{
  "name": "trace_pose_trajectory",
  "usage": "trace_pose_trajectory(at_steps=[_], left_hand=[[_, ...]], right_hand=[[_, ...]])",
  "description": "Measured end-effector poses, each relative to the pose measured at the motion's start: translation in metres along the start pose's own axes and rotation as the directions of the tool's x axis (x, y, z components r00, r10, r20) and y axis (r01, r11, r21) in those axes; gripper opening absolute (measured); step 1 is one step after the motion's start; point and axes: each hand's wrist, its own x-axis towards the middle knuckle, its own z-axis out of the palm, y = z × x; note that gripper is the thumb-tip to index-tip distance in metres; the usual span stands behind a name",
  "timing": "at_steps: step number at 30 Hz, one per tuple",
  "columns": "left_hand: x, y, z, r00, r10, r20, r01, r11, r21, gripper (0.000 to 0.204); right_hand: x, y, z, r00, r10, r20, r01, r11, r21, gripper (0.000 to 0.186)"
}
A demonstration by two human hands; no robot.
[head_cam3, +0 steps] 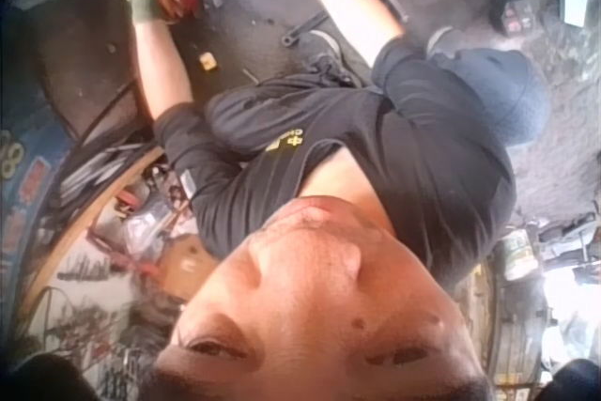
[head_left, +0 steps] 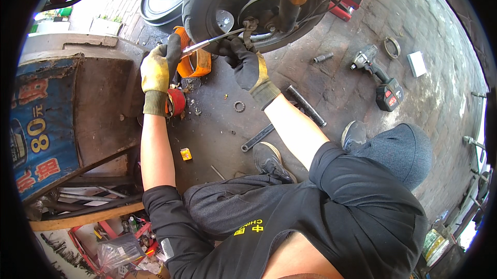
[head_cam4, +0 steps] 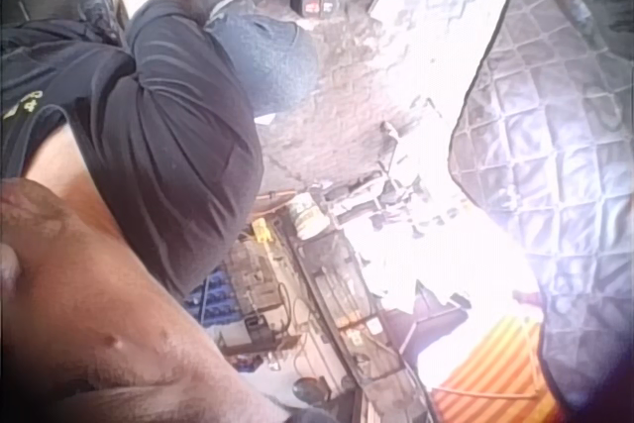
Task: The person sits on the floor and repairs the front wheel of an orange electric scooter. They use a cordless impact wrench and a wrench to remove and reinstall the wheel, then tighten the axle nuts.
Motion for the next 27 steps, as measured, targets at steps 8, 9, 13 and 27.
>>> trace_pose_trajectory(at_steps=[8,9,13,27], left_hand=[[0.001,-0.005,0.003,1.0,0.001,0.001,-0.001,1.0,0.008,0.077],[0.002,-0.007,0.003,1.0,-0.004,0.012,0.004,1.0,0.002,0.077],[0.007,-0.012,0.005,1.0,0.018,0.0,-0.018,0.99,-0.137,0.055],[-0.001,0.004,-0.003,1.0,-0.018,-0.003,0.018,0.997,0.075,0.077]], right_hand=[[-0.001,0.001,-0.005,0.989,0.002,0.149,-0.043,0.962,0.271,0.025],[-0.001,0.0,-0.004,0.995,0.019,0.094,-0.043,0.965,0.258,0.025],[0.0,-0.004,0.003,0.997,-0.048,0.063,0.048,0.999,0.001,0.024],[0.006,0.003,0.0,0.939,-0.263,-0.222,0.197,0.939,-0.28,0.032]])
